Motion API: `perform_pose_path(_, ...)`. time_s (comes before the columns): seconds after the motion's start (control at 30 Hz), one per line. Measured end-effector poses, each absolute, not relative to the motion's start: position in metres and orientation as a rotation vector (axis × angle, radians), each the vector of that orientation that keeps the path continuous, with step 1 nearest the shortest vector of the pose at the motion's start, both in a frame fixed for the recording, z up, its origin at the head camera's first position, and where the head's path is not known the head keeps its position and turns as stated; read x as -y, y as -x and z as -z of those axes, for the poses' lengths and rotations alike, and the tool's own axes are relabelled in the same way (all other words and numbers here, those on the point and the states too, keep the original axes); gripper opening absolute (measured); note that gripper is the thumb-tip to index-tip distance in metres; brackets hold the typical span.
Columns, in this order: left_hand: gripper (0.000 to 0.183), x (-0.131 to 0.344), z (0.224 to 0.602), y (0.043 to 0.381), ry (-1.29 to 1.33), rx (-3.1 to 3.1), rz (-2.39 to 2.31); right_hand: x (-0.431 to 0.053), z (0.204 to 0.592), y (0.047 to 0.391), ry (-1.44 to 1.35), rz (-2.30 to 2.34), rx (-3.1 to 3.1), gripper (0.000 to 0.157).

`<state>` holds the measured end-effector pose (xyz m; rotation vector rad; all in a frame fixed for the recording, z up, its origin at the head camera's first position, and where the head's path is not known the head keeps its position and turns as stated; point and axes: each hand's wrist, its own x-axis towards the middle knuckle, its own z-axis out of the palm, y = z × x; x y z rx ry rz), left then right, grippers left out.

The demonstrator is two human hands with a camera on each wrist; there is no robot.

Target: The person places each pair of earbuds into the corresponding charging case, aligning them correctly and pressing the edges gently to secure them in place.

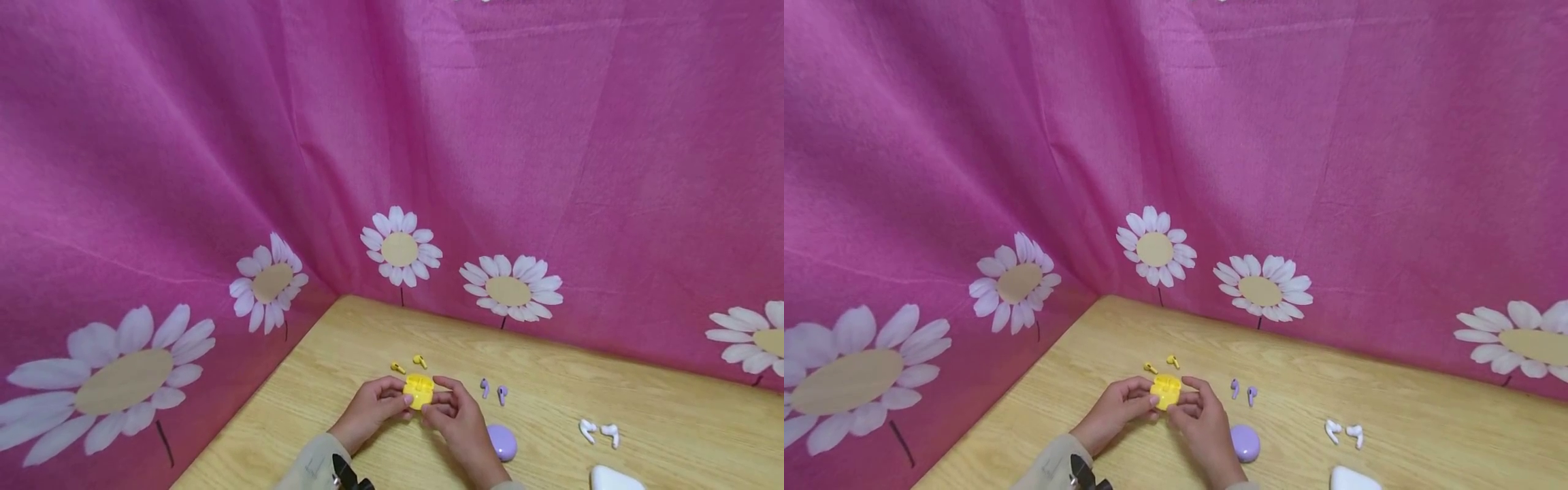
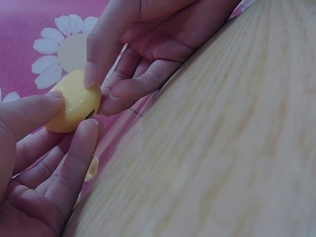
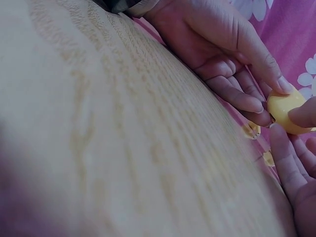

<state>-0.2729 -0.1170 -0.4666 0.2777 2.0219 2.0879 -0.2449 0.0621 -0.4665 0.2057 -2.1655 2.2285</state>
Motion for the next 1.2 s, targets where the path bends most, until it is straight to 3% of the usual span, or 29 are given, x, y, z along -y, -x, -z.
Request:
perform_pose_path(0.53,0.031,0.116,0.472,0.274,-0.324,-1.961,-2.189,-0.062,0.462,0.244,-0.128,-2.194,2.145,0.046)
perform_pose_path(0.8,0.033,0.122,0.472,0.276,-0.333,-1.908,-2.264,-0.048,0.466,0.268,-0.057,-1.965,2.126,0.033)
perform_pose_path(1.2,0.033,0.125,0.470,0.280,-0.301,-1.812,-2.357,-0.039,0.472,0.300,0.006,-1.506,2.343,0.027)
